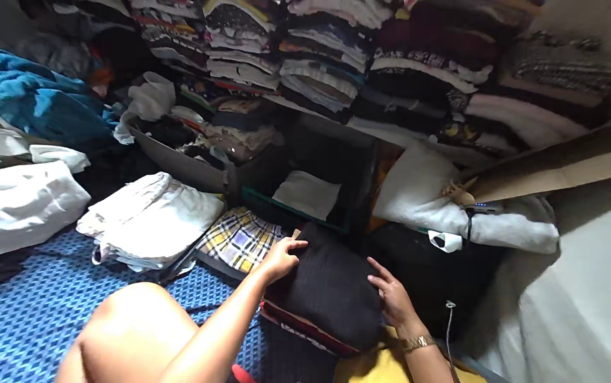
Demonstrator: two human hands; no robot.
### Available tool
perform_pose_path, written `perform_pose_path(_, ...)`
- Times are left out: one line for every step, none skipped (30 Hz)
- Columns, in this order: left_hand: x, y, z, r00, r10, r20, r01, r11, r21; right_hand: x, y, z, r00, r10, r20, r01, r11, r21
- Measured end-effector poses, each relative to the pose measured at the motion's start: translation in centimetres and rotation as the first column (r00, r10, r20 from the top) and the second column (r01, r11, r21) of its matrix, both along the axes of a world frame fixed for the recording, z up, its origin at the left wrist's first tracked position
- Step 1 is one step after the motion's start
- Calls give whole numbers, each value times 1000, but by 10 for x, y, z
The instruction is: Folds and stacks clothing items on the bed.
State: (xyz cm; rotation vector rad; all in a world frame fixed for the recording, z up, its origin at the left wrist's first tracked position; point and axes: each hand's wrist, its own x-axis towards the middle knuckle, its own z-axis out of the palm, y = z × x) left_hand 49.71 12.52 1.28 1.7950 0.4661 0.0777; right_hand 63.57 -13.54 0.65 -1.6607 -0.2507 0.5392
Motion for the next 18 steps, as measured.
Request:
perform_pose_path(2, -1, 0, 1000, 4, 9, -4, 1000, 30, 1, -1, 0, 999, 13, 47, -13, 1000, 1)
perform_pose_path(3, -2, 1, 1000, 6, 4, -6, 998, 66, 3, -2, -2, 994, 26, 102, -26, 1000, -2)
perform_pose_path(3, -4, 1, 1000, 10, -20, -8, 992, 126, 5, -3, -5, 989, 32, 147, -29, 999, -25)
perform_pose_path(2, -8, 1, 998, 25, -50, -14, 978, 210, 5, -3, -7, 985, 22, 173, -10, 997, -72)
perform_pose_path(0, -14, 1, 997, 46, -60, -26, 951, 309, 5, -4, -6, 980, 8, 201, 21, 989, -144)
perform_pose_path(-4, -23, 2, 997, 67, -36, -45, 907, 418, 4, -3, -4, 966, 2, 260, 58, 973, -224)
perform_pose_path(-8, -35, 0, 996, 80, 45, -92, 845, 526, 2, -2, -1, 929, 19, 370, 96, 952, -289)
perform_pose_path(-12, -48, -5, 982, 67, 176, -163, 769, 618, -1, 0, 3, 855, 73, 514, 118, 937, -330)
perform_pose_path(-14, -60, -12, 950, 17, 313, -237, 693, 681, -5, 4, 8, 749, 142, 647, 111, 936, -333)
perform_pose_path(-14, -70, -18, 923, -47, 382, -264, 644, 718, -9, 12, 13, 627, 203, 752, 71, 946, -315)
perform_pose_path(-15, -79, -20, 929, -90, 359, -226, 630, 743, -14, 23, 16, 504, 252, 826, 0, 957, -291)
perform_pose_path(-16, -86, -18, 964, -113, 242, -114, 646, 755, -18, 37, 19, 405, 308, 861, -102, 951, -292)
perform_pose_path(-17, -89, -14, 990, -127, 67, 35, 668, 743, -21, 52, 20, 336, 377, 863, -209, 923, -322)
perform_pose_path(-15, -88, -8, 983, -143, -119, 185, 688, 701, -22, 68, 20, 286, 457, 842, -295, 878, -377)
perform_pose_path(-13, -85, -6, 958, -146, -248, 277, 705, 653, -20, 83, 18, 251, 543, 801, -351, 822, -448)
perform_pose_path(-11, -83, -6, 936, -137, -324, 320, 717, 620, -16, 96, 13, 232, 628, 743, -389, 760, -521)
perform_pose_path(-11, -82, -8, 924, -124, -362, 333, 726, 601, -10, 108, 7, 225, 712, 665, -416, 688, -595)
perform_pose_path(-11, -81, -9, 921, -110, -373, 327, 737, 591, -2, 117, -1, 229, 782, 580, -442, 615, -653)
